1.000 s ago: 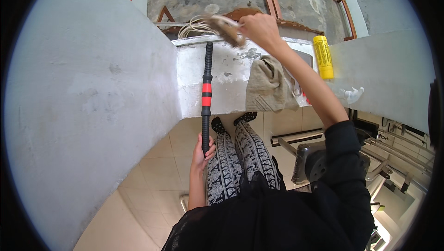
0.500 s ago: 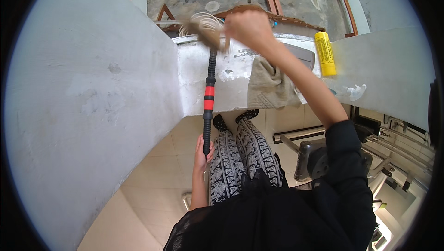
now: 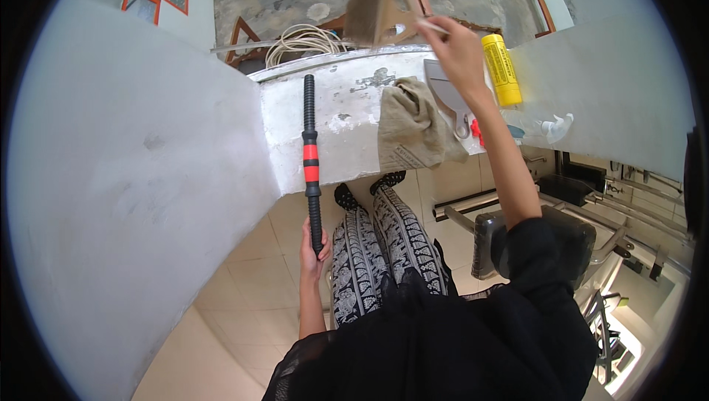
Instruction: The person cleans two black weight plates with a cloth and spray, then assembles them onto a barbell with red collars. The person tightens the collars and lifts the completed dumbbell.
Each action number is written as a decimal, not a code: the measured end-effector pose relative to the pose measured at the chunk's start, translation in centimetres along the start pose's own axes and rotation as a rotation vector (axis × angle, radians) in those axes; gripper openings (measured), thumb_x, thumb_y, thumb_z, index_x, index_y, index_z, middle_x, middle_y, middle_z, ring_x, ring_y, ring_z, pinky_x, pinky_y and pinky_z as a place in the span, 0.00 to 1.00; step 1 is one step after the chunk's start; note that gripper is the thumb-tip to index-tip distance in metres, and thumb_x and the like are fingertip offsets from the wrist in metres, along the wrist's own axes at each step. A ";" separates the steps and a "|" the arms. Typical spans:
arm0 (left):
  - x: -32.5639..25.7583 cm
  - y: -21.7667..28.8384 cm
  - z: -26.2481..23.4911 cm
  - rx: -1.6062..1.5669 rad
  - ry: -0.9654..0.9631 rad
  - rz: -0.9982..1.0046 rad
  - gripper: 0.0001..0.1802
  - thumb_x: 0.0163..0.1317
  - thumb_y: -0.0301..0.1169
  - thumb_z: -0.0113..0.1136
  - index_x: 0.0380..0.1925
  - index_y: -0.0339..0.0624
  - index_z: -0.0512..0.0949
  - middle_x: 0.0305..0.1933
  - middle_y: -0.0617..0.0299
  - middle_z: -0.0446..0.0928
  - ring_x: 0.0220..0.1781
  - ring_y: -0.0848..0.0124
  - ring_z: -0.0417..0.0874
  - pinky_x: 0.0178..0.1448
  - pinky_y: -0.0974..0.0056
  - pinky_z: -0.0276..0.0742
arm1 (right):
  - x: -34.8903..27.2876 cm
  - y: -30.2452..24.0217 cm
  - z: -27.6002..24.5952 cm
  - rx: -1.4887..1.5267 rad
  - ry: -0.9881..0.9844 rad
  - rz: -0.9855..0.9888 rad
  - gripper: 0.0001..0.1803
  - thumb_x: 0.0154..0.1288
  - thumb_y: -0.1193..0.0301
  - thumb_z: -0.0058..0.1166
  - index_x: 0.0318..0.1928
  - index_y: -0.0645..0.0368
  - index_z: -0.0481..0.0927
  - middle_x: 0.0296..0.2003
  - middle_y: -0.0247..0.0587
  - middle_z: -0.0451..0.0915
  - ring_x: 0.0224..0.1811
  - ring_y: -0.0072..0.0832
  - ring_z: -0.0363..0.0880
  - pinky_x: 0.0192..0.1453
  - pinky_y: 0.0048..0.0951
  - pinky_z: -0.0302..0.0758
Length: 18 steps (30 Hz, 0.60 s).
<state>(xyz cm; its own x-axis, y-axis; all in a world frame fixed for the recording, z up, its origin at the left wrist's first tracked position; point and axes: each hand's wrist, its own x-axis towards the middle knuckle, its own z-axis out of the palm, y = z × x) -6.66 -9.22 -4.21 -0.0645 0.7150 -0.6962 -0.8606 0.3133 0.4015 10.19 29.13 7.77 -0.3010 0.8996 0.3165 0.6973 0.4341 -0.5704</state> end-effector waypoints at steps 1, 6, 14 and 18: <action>0.1 0.0 0.2 0.114 0.030 0.030 0.24 0.70 0.44 0.34 0.62 0.50 0.54 0.20 0.68 0.60 0.11 0.83 0.56 0.12 0.79 0.50 | -0.7 0.8 -1.2 0.079 0.019 0.115 0.16 0.62 0.56 0.51 0.36 0.57 0.79 0.14 0.35 0.75 0.17 0.25 0.75 0.23 0.26 0.69; -0.1 -0.6 0.4 0.366 0.135 0.109 0.22 0.68 0.35 0.45 0.60 0.49 0.55 0.17 0.69 0.57 0.10 0.84 0.54 0.11 0.78 0.48 | -7.9 6.8 -4.3 0.653 0.080 0.624 0.16 0.69 0.61 0.39 0.46 0.59 0.71 0.23 0.28 0.72 0.20 0.15 0.66 0.22 0.17 0.60; 0.3 -1.3 2.3 0.438 0.124 0.127 0.20 0.66 0.29 0.46 0.57 0.50 0.56 0.18 0.70 0.56 0.10 0.84 0.53 0.11 0.78 0.48 | -17.7 15.7 1.9 0.287 0.170 0.880 0.18 0.67 0.62 0.39 0.44 0.65 0.73 0.36 0.43 0.75 0.39 0.33 0.72 0.44 0.33 0.67; 1.2 -1.5 4.1 0.474 0.100 0.108 0.21 0.66 0.29 0.46 0.57 0.50 0.56 0.18 0.70 0.56 0.11 0.84 0.53 0.11 0.78 0.48 | -17.4 15.0 3.7 -0.121 0.134 0.701 0.16 0.65 0.64 0.42 0.42 0.67 0.73 0.39 0.52 0.74 0.44 0.45 0.70 0.51 0.39 0.64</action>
<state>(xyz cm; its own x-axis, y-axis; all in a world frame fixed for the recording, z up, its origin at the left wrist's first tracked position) -3.36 -6.33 -3.24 -0.2085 0.7030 -0.6800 -0.5230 0.5074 0.6849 23.51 20.16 -9.07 0.3199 0.9475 0.0015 0.7668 -0.2579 -0.5878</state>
